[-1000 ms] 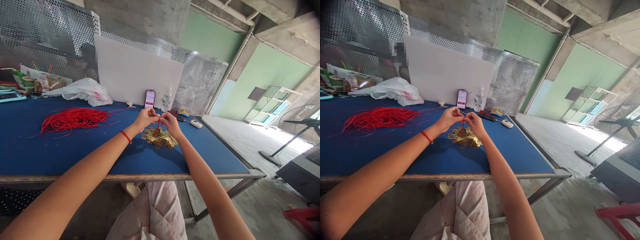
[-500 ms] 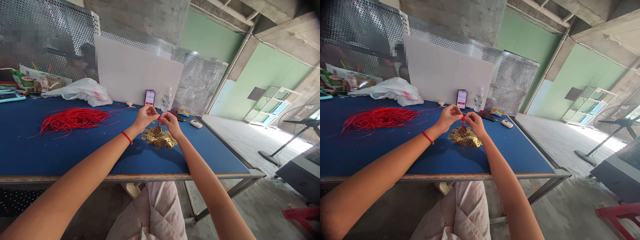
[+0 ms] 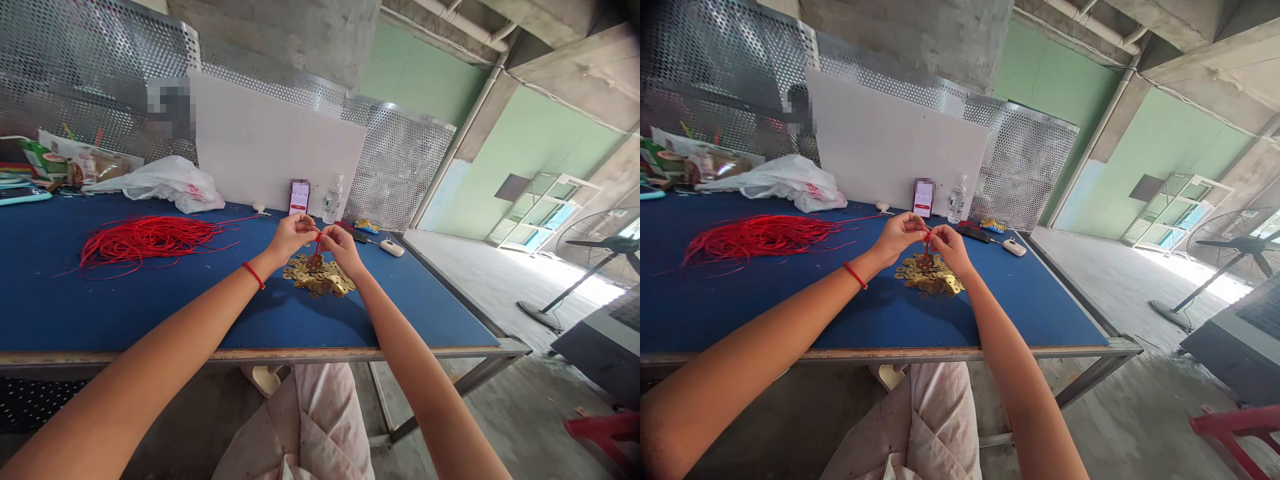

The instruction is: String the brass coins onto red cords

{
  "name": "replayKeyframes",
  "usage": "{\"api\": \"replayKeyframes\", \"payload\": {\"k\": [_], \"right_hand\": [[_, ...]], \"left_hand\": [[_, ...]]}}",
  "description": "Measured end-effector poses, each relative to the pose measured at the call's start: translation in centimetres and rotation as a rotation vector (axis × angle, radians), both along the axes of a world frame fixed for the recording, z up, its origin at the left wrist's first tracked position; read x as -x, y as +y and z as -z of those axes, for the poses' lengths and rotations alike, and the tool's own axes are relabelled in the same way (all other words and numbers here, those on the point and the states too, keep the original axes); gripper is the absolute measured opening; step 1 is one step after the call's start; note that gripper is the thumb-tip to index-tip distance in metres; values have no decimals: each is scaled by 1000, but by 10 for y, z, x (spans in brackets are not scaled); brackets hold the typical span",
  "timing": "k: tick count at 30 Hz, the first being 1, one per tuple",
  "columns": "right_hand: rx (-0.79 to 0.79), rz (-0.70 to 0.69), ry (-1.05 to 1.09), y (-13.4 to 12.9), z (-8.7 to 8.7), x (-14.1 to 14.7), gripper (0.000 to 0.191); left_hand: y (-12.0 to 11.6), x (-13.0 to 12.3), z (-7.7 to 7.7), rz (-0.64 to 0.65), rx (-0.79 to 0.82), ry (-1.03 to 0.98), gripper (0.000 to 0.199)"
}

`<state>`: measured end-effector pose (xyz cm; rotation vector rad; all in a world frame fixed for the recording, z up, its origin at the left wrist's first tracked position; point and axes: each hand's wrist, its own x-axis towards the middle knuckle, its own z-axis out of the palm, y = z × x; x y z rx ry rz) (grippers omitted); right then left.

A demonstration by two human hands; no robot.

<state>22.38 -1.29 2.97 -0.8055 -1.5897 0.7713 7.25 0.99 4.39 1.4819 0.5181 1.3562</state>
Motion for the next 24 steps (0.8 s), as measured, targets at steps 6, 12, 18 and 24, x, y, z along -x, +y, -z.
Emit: {"api": "replayKeyframes", "payload": {"k": [6, 12, 18, 24], "right_hand": [[-21, 34, -21, -1, -1, 1, 30], [-19, 40, -4, -1, 0, 2, 27], [-18, 45, -4, 0, 1, 2, 24], [-28, 40, -23, 2, 3, 2, 23]], "left_hand": [[1, -1, 1, -1, 1, -3, 30], [2, -2, 3, 29, 57, -20, 28], [-1, -1, 0, 20, 97, -43, 29], [-3, -1, -1, 72, 129, -10, 28]]}}
